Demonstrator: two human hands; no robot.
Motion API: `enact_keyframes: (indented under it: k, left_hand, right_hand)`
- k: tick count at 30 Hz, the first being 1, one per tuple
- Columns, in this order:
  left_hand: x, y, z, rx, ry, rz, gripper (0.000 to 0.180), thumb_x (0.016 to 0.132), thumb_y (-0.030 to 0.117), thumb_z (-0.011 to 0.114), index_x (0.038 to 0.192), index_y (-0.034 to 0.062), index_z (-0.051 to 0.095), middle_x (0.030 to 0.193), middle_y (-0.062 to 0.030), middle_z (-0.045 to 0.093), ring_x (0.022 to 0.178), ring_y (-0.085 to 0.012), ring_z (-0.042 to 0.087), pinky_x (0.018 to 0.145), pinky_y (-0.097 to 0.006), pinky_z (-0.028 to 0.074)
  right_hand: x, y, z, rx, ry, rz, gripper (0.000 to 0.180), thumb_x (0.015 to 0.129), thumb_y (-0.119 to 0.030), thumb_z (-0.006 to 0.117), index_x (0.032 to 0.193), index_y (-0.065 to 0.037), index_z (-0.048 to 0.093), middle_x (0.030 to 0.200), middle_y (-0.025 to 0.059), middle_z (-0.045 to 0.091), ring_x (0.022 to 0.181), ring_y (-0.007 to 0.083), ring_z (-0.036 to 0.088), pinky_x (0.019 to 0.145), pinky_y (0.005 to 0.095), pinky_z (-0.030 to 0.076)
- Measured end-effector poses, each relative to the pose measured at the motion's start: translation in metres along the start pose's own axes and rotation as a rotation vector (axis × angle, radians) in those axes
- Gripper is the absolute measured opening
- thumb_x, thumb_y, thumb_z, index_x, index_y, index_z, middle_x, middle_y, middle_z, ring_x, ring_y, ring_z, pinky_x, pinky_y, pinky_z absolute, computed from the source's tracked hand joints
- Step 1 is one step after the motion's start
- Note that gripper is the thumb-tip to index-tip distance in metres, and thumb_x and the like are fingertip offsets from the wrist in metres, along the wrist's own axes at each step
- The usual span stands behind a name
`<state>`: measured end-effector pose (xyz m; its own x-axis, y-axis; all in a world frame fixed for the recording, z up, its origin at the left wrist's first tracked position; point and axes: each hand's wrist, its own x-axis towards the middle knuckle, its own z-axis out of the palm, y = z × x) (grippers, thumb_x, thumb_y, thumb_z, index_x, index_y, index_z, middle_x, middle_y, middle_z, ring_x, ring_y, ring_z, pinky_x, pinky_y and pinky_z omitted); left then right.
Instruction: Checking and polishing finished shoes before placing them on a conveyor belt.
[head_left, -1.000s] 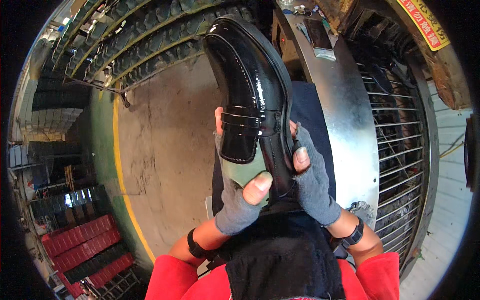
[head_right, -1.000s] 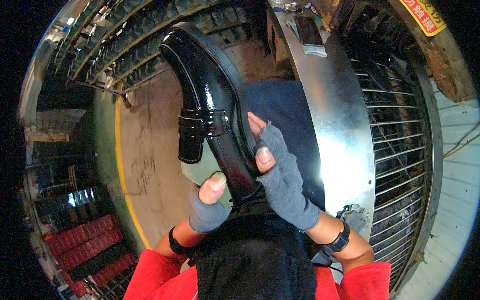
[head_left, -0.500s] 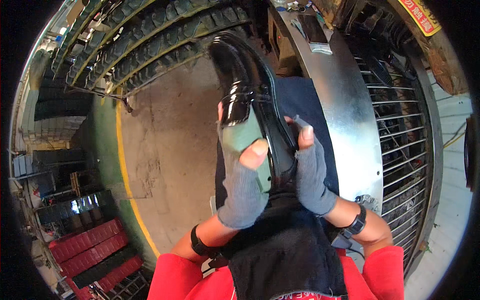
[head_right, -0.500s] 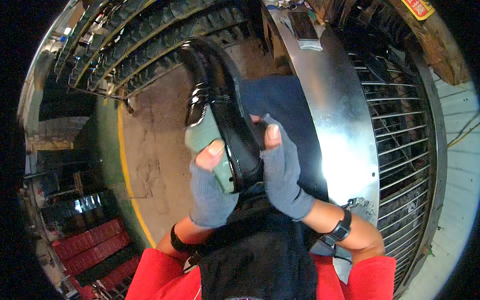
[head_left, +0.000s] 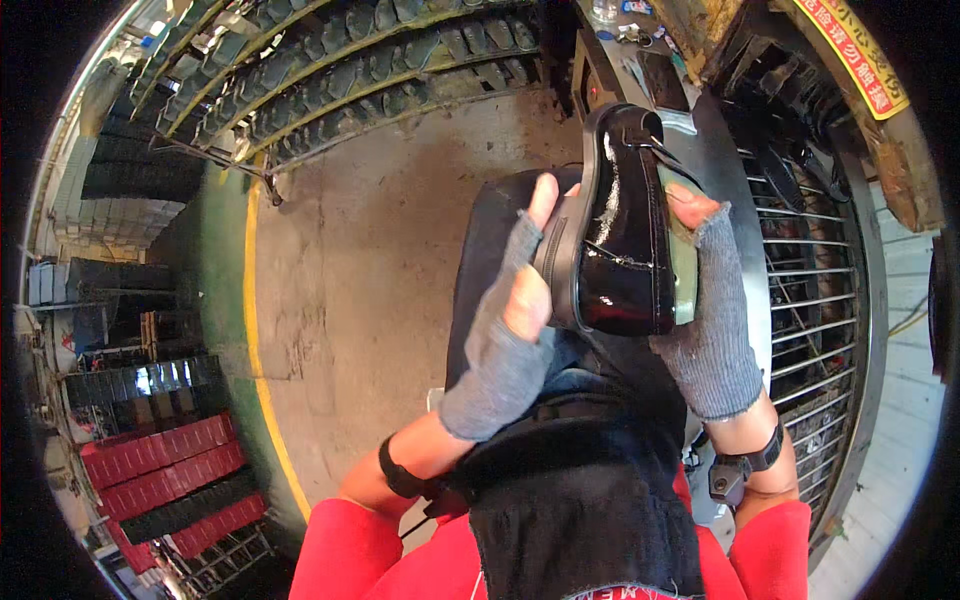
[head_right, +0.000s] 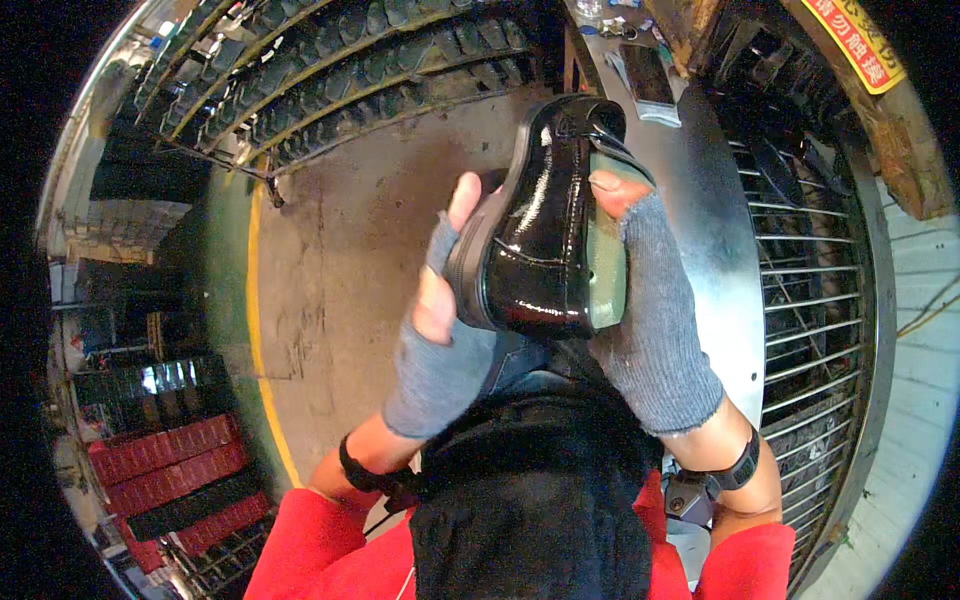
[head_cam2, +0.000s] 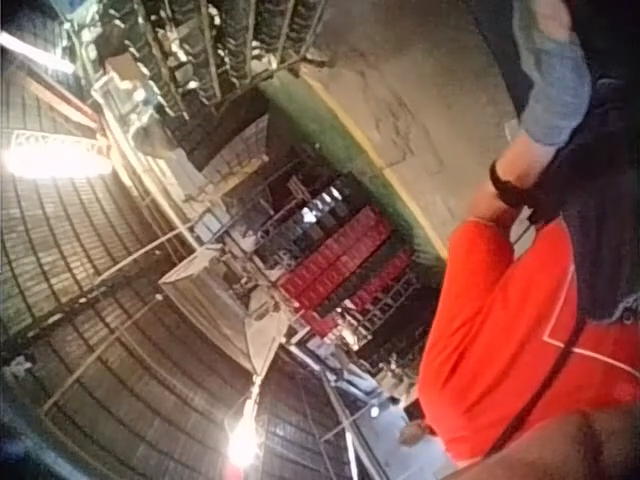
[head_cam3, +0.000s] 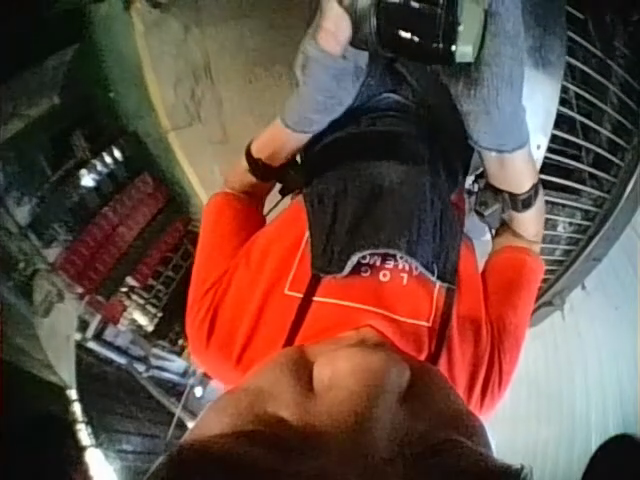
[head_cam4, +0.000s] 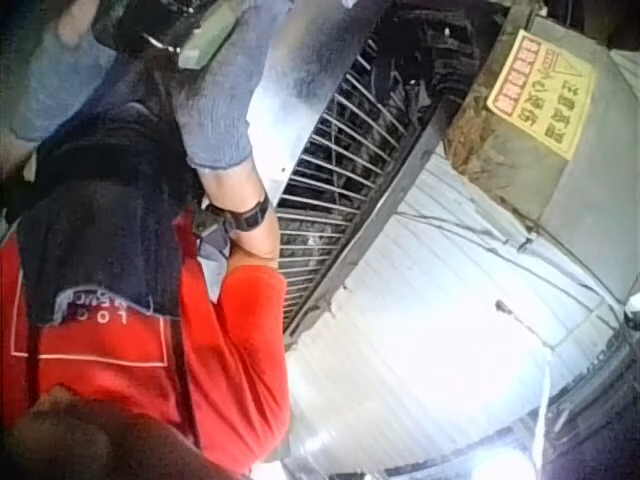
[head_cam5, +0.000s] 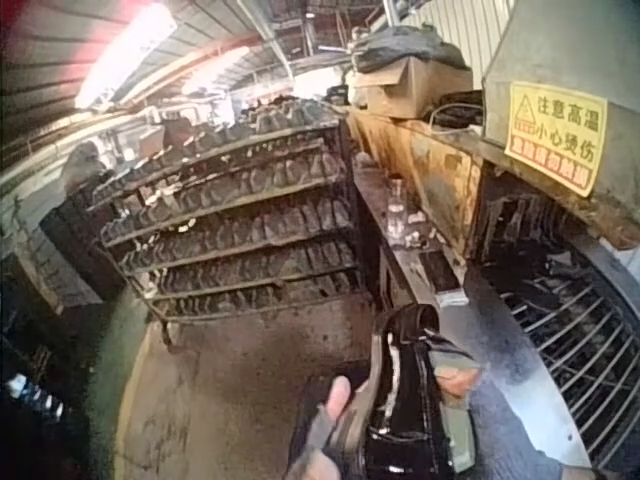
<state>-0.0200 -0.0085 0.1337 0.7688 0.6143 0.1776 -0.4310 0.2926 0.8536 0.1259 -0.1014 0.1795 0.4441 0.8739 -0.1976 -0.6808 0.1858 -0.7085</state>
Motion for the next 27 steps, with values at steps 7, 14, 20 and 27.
enact_keyframes:
  k: [7,14,20,27]
  left_hand:
    - [-0.007,-0.007,0.012,0.166,0.023,0.002,0.086,0.109,0.044,0.050,0.168,-0.0034,0.010,0.174,-0.0178,0.022,0.158,-0.0257,0.027,0.129,-0.040,0.017]
    - [0.032,-0.045,-0.024,0.308,-0.389,-0.179,0.062,0.113,0.033,0.043,0.165,0.0019,0.031,0.169,-0.0104,0.037,0.151,-0.0211,0.040,0.126,-0.038,0.026]
    - [-0.009,-0.065,-0.079,0.414,-0.217,-0.525,0.051,0.112,0.034,0.049,0.146,-0.0022,0.057,0.123,-0.0127,0.071,0.111,-0.0184,0.066,0.101,-0.033,0.051]
    - [0.008,-0.060,-0.065,0.456,-0.148,-0.415,0.040,0.110,0.022,0.049,0.138,-0.0029,0.063,0.112,-0.0125,0.072,0.103,-0.0198,0.068,0.096,-0.035,0.053]
  right_hand:
    - [-0.009,0.007,0.008,0.082,0.089,0.027,0.053,0.111,-0.047,0.043,0.144,-0.008,0.054,0.135,0.0116,0.067,0.121,0.0223,0.069,0.104,0.0390,0.058]
    - [-0.009,-0.016,-0.105,-0.111,0.171,0.007,0.058,0.107,-0.043,0.050,0.148,-0.002,0.053,0.130,0.0124,0.070,0.108,0.0206,0.073,0.092,0.0365,0.063]
    - [-0.161,-0.080,-0.282,-0.374,0.693,-0.012,0.068,0.093,-0.015,0.062,0.157,0.000,0.042,0.123,0.0139,0.071,0.100,0.0245,0.075,0.085,0.0343,0.063]
    - [-0.254,-0.111,-0.352,-1.738,1.255,0.863,0.065,0.081,-0.028,0.073,0.138,0.000,0.058,0.129,0.0277,0.066,0.113,0.0417,0.067,0.099,0.0490,0.053]
